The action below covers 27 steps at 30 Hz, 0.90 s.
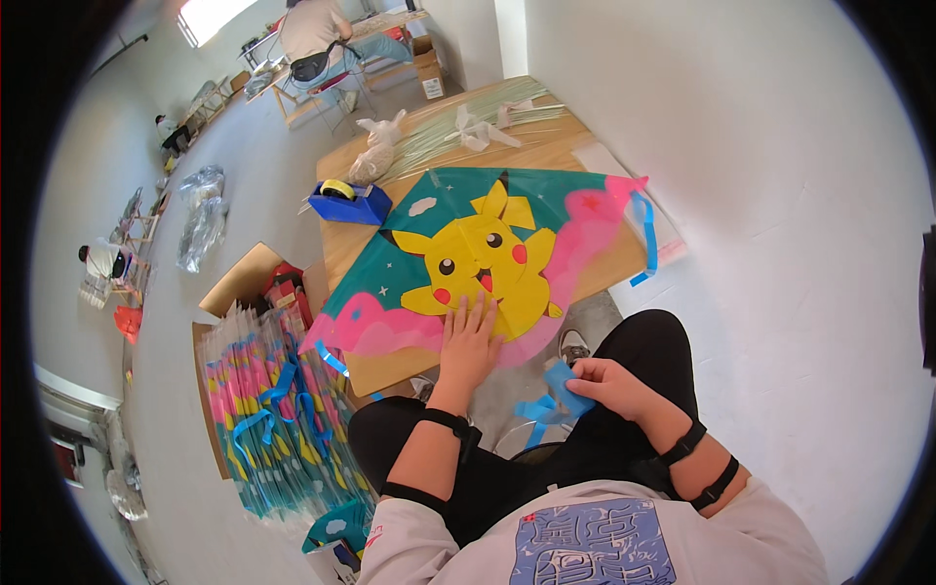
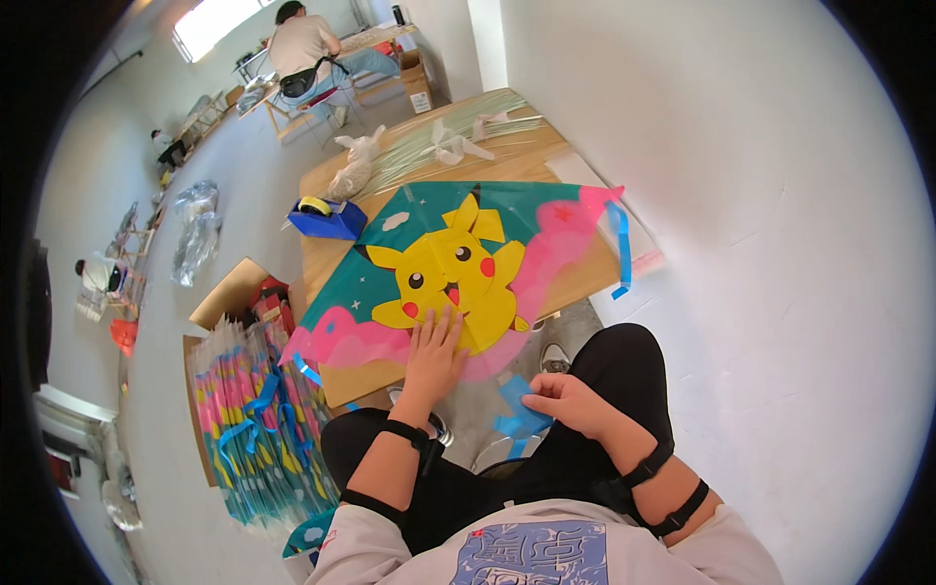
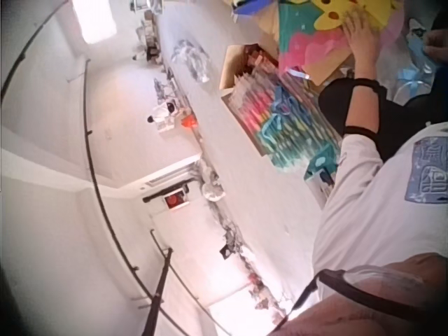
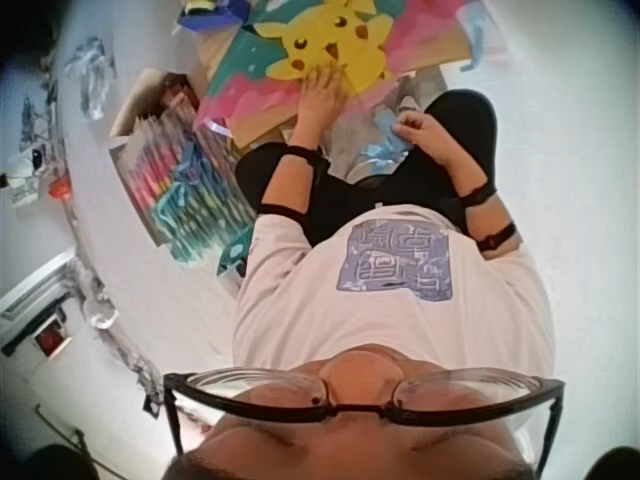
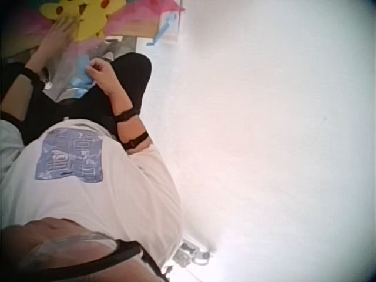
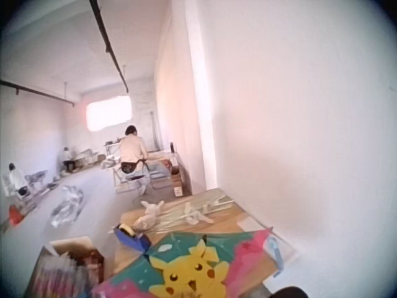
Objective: Assembling a kite by attaching ribbons and strings to the main kite body.
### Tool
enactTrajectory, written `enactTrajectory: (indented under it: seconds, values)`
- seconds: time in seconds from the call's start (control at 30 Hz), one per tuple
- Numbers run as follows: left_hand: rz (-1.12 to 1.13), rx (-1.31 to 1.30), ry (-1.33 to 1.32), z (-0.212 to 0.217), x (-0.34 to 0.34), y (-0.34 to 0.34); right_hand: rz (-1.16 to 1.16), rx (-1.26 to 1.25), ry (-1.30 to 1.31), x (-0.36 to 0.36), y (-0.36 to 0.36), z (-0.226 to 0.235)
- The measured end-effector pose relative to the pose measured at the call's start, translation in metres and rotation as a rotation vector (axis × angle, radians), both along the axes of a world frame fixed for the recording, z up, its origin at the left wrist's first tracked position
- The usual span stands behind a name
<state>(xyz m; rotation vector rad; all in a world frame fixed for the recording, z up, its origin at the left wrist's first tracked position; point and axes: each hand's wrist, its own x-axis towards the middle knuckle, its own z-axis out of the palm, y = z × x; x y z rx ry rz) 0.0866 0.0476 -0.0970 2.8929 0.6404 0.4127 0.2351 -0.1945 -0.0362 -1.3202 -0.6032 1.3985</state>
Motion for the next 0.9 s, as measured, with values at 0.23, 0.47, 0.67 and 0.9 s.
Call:
enactTrajectory:
  seconds: [0.23, 0.47, 0.67, 0.9]
  values:
    - [0.009, -0.542, -0.189, 0.014, 0.010, 0.025, -0.027, -0.169, -0.092, -0.014, 0.029, -0.017]
    - [-0.025, -0.006, -0.110, 0.020, -0.014, 0.010, -0.047, -0.161, -0.045, -0.018, 0.040, -0.049]
    - [0.389, -0.131, -0.205, 0.005, -0.068, 0.124, -0.052, -0.192, -0.080, -0.016, 0.040, -0.056]
    - [0.901, -0.131, 0.291, -0.010, -0.177, 0.249, -0.054, -0.188, -0.030, -0.010, 0.043, -0.067]
